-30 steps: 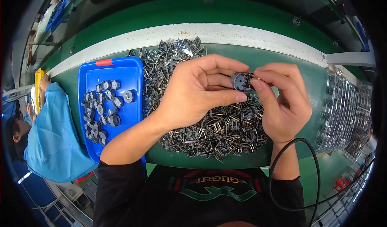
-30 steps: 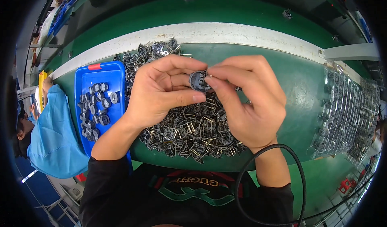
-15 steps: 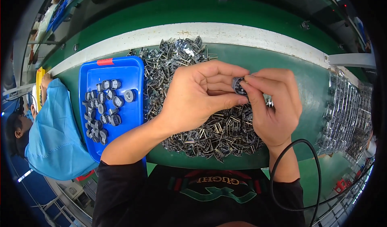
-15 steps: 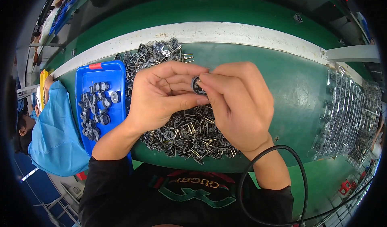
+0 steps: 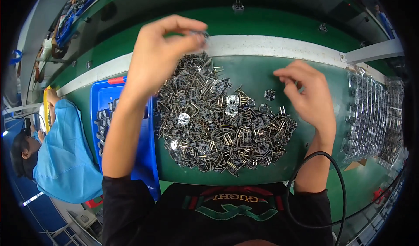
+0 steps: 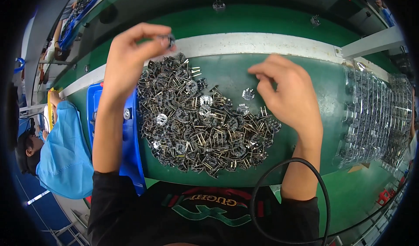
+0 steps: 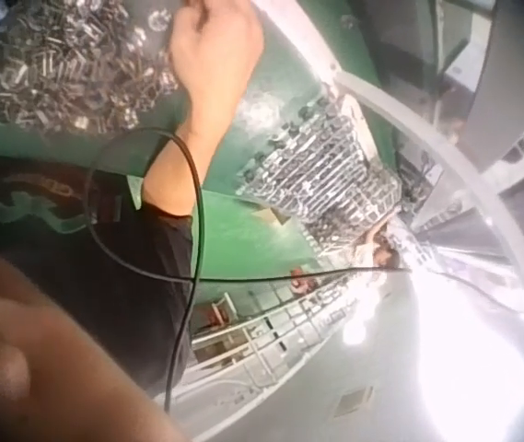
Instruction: The person assembles components by fitting metal pin pieces into plastic housings by hand and placing the assembled parts onto the conveyor.
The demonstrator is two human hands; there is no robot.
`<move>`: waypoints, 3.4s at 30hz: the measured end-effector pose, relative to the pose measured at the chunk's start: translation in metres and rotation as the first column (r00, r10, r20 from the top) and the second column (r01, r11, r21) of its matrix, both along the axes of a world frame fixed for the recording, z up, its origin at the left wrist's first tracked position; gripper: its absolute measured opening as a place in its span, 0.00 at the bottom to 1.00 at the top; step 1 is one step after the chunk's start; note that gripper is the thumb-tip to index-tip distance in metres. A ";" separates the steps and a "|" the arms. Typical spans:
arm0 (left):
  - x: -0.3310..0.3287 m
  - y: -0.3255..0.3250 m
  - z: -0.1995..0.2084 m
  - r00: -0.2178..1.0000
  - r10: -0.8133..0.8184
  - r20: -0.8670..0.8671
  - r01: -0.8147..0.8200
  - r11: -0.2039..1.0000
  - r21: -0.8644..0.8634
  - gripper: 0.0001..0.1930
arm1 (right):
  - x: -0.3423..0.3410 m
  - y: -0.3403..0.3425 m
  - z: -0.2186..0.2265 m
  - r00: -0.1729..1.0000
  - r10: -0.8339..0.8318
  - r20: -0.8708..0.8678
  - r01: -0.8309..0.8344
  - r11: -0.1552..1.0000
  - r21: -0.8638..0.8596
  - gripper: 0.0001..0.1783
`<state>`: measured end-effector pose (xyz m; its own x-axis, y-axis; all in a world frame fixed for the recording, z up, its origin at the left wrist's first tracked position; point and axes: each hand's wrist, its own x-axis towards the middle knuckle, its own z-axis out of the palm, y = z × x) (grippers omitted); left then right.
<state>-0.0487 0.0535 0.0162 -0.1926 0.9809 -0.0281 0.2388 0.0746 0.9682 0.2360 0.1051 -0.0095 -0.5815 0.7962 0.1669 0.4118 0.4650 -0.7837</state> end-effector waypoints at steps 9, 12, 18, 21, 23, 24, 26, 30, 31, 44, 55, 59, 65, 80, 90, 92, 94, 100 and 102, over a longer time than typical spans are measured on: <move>-0.117 0.084 -0.079 0.821 0.279 -0.499 -0.319 0.948 0.005 0.14 | -0.013 -0.011 -0.006 0.928 0.082 0.365 -0.089 0.996 0.002 0.06; -0.122 0.089 -0.085 0.825 0.298 -0.481 -0.319 0.947 0.038 0.18 | -0.018 -0.014 -0.008 0.958 0.061 0.281 -0.061 0.998 -0.008 0.06; -0.180 0.043 -0.059 0.293 0.319 -0.901 -0.381 0.904 0.196 0.21 | -0.021 -0.014 -0.007 0.951 -0.015 0.307 0.018 1.000 -0.004 0.07; -0.234 -0.004 -0.058 0.099 0.152 -0.983 -0.667 0.744 0.048 0.22 | -0.028 -0.018 -0.006 0.943 -0.040 0.330 0.035 0.999 0.020 0.08; -0.279 -0.037 -0.062 0.155 0.110 -0.982 -0.758 0.651 -0.046 0.21 | -0.032 -0.020 -0.005 0.955 -0.016 0.297 0.003 0.999 0.045 0.07; -0.275 -0.039 -0.063 0.234 0.087 -0.968 -0.776 0.616 -0.133 0.17 | -0.032 -0.020 -0.007 0.953 -0.029 0.302 0.016 0.999 0.044 0.07; -0.282 -0.054 -0.063 0.229 0.091 -0.969 -0.726 0.679 -0.108 0.16 | -0.032 -0.022 -0.008 0.950 0.001 0.312 -0.013 0.999 0.037 0.07; -0.235 -0.049 -0.040 0.510 0.312 -0.801 -0.592 0.803 -0.064 0.16 | -0.032 -0.023 -0.010 0.967 -0.012 0.256 -0.010 0.996 0.084 0.06; -0.216 -0.043 -0.031 0.732 0.446 -0.516 -0.552 0.832 -0.063 0.18 | -0.033 -0.024 -0.011 0.988 -0.016 0.152 0.004 0.997 0.082 0.06; 0.040 -0.057 -0.011 0.987 -0.150 0.049 0.149 0.989 0.019 0.21 | -0.053 -0.045 0.009 0.874 -0.050 -0.483 -0.003 0.994 -0.109 0.08; 0.058 -0.060 -0.025 0.975 -0.221 -0.012 0.222 0.975 0.011 0.21 | -0.055 -0.052 0.004 0.974 0.085 -0.209 -0.002 0.929 0.370 0.12; 0.060 -0.059 -0.030 0.983 -0.178 0.036 0.178 0.984 -0.001 0.20 | -0.055 -0.052 0.003 0.983 0.133 -0.130 -0.054 0.875 0.481 0.13; 0.060 -0.062 -0.023 0.975 -0.189 0.114 0.184 0.981 0.052 0.18 | -0.054 -0.052 0.001 0.976 0.188 -0.108 -0.123 0.890 0.439 0.15; -0.061 0.074 -0.043 0.993 0.083 -0.082 -0.089 0.993 -0.077 0.17 | 0.003 -0.001 -0.007 0.991 0.042 0.130 -0.057 0.992 0.113 0.10; -0.208 0.136 -0.095 0.408 0.485 -0.773 -0.539 0.812 0.225 0.17 | -0.033 -0.022 -0.028 0.976 0.204 0.071 -0.211 0.970 0.121 0.12; -0.212 0.127 -0.090 0.412 0.535 -0.738 -0.611 0.763 0.212 0.18 | -0.031 -0.018 -0.032 0.973 0.218 0.073 -0.225 0.968 0.110 0.12; -0.227 0.104 -0.081 0.333 0.503 -0.797 -0.619 0.754 0.217 0.18 | -0.029 -0.015 -0.031 0.971 0.222 0.084 -0.230 0.969 0.093 0.13; -0.285 0.011 -0.077 -0.080 0.207 -0.975 -0.710 0.675 0.202 0.18 | -0.038 -0.024 0.003 0.999 -0.007 -0.035 0.009 0.999 0.044 0.15; -0.311 -0.014 -0.077 0.154 0.075 -0.985 -0.724 0.687 -0.060 0.16 | -0.033 -0.020 -0.007 0.996 0.073 -0.042 -0.068 0.992 0.111 0.15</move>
